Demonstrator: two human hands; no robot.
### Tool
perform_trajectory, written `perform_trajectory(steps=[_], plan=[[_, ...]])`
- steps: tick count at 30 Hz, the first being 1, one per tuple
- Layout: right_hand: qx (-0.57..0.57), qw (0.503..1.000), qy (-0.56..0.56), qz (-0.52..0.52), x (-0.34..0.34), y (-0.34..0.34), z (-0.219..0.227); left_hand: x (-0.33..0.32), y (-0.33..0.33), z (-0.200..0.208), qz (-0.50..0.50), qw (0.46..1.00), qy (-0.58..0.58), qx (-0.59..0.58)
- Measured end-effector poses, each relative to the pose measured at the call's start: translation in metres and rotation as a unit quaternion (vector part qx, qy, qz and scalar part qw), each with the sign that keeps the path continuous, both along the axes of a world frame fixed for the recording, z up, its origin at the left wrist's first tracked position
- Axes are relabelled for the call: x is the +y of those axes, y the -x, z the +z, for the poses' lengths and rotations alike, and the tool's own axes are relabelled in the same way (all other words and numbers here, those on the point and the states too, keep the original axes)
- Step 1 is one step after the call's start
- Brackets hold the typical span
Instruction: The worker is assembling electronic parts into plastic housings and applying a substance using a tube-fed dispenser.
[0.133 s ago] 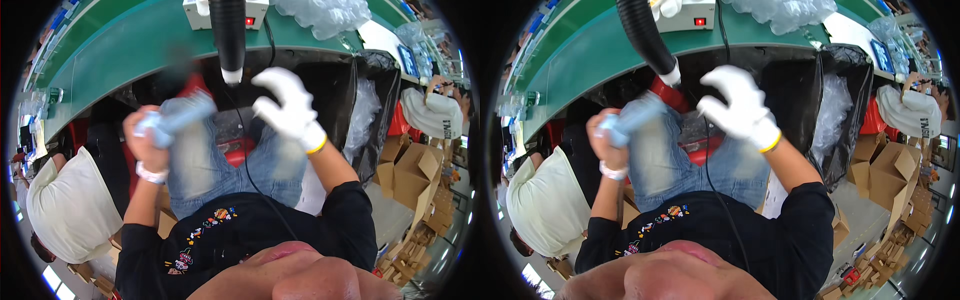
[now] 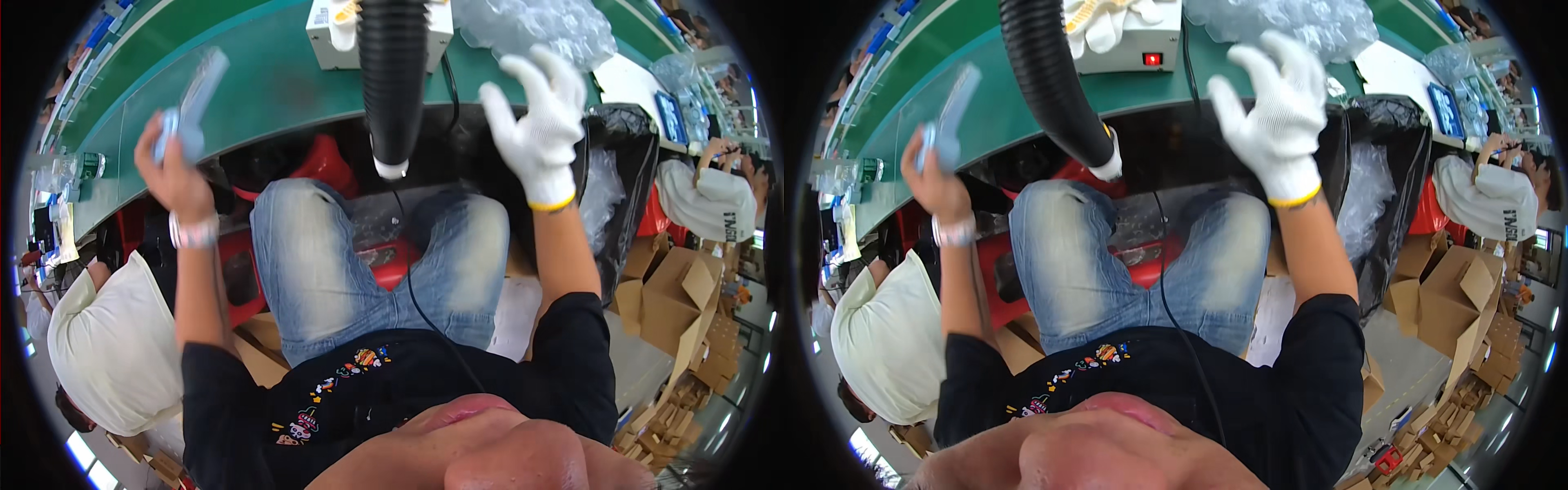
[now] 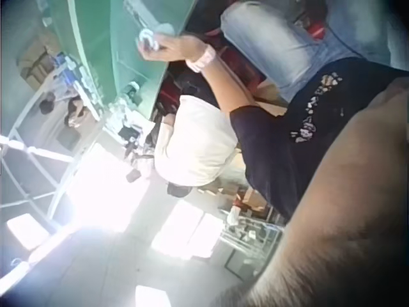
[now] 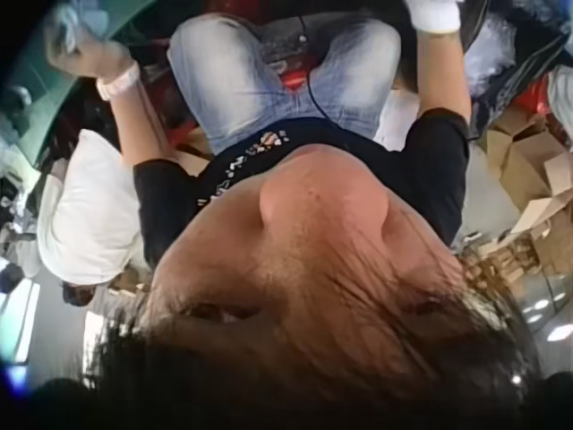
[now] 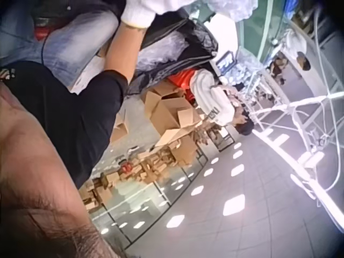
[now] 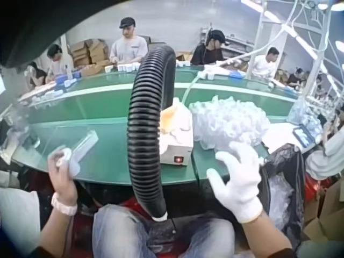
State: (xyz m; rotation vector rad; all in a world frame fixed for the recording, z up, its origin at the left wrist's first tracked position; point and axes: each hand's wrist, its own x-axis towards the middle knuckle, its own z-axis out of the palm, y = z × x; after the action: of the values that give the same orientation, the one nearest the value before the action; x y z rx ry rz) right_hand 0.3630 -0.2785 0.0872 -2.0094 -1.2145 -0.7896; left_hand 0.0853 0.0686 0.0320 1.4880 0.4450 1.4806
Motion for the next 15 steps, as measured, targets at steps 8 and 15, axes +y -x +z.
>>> perform_trajectory(steps=[8,15], plan=[[-0.147,0.979,0.096,-0.105,0.069,-0.081,0.006,0.211,-0.214,0.014,0.011,0.804,-0.392,0.447],[-0.076,0.983,0.137,-0.092,0.067,-0.058,0.034,0.165,-0.202,0.009,-0.086,0.954,-0.25,0.145]])
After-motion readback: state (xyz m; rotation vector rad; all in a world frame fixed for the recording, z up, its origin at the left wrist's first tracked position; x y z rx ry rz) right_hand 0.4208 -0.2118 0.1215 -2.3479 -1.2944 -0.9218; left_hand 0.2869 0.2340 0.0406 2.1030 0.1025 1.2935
